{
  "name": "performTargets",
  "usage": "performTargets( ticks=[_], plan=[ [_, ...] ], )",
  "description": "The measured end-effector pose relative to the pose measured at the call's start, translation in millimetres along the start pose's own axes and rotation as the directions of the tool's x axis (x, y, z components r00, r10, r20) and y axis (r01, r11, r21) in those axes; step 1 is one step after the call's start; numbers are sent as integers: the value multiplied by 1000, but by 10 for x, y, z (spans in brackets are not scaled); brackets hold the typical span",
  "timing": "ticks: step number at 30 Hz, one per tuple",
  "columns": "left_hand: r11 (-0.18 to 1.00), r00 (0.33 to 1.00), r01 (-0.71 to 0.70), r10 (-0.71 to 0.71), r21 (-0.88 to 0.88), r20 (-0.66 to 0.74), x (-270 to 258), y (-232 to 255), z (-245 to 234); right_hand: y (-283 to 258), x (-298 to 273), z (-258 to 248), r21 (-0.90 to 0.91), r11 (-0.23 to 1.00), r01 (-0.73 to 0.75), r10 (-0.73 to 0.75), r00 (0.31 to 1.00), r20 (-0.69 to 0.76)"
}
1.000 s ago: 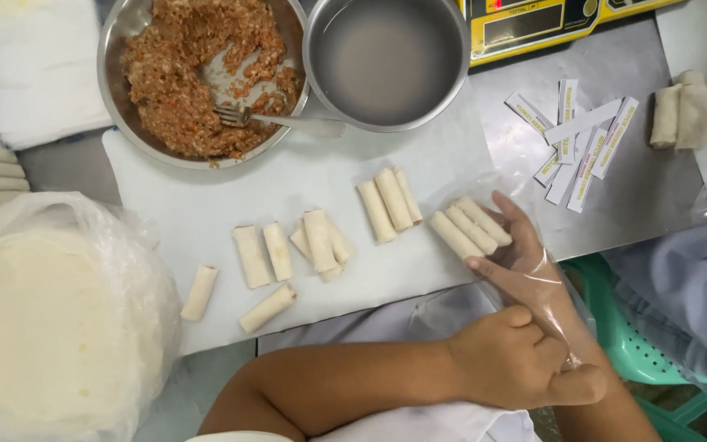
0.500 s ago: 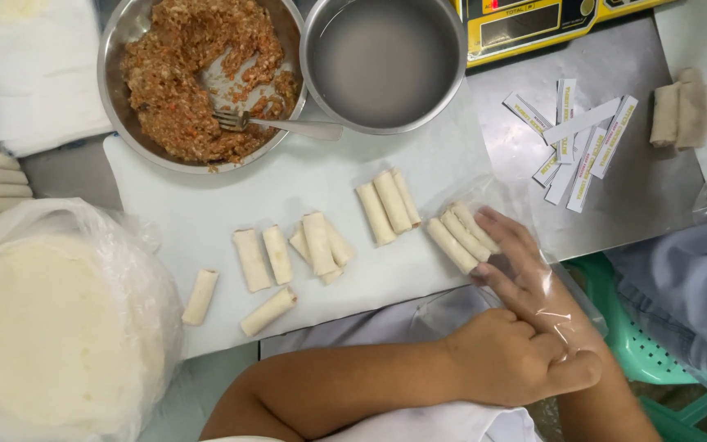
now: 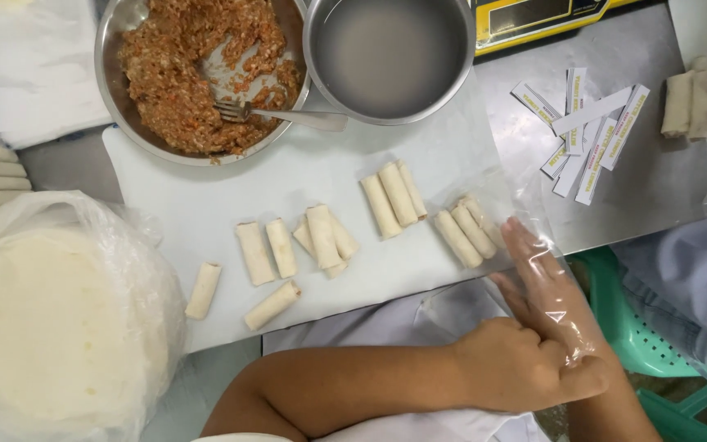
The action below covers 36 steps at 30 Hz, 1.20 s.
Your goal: Manually packaging prepared spring rolls into plastic bags on a production table.
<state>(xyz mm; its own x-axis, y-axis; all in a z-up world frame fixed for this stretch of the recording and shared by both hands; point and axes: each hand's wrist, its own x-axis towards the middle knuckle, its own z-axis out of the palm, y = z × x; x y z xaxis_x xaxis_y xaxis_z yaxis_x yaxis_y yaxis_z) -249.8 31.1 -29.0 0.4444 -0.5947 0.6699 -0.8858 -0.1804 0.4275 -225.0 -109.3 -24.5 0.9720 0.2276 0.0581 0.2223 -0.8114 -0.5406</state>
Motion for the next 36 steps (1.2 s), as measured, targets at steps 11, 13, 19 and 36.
performTargets(
  ticks=[11, 13, 19, 36],
  plan=[
    [992, 998, -42, 35, 119, 61, -38, 74, 63, -154, 163, -7, -328, 920, 216, -208, 976, 60],
    [994, 995, -56, 47, 93, 88, -67, 24, 134, -183, 244, 11, -390, 893, 223, -230, 973, 28],
    [1000, 973, -23, 19, 18, 229, -35, -83, 87, -284, 434, -45, -508, 812, 286, -233, 958, 167],
    [899, 447, 396, -12, -186, 894, 108, -390, -1454, -117, -1149, 108, -245, 942, 228, -313, 858, -407]
  ],
)
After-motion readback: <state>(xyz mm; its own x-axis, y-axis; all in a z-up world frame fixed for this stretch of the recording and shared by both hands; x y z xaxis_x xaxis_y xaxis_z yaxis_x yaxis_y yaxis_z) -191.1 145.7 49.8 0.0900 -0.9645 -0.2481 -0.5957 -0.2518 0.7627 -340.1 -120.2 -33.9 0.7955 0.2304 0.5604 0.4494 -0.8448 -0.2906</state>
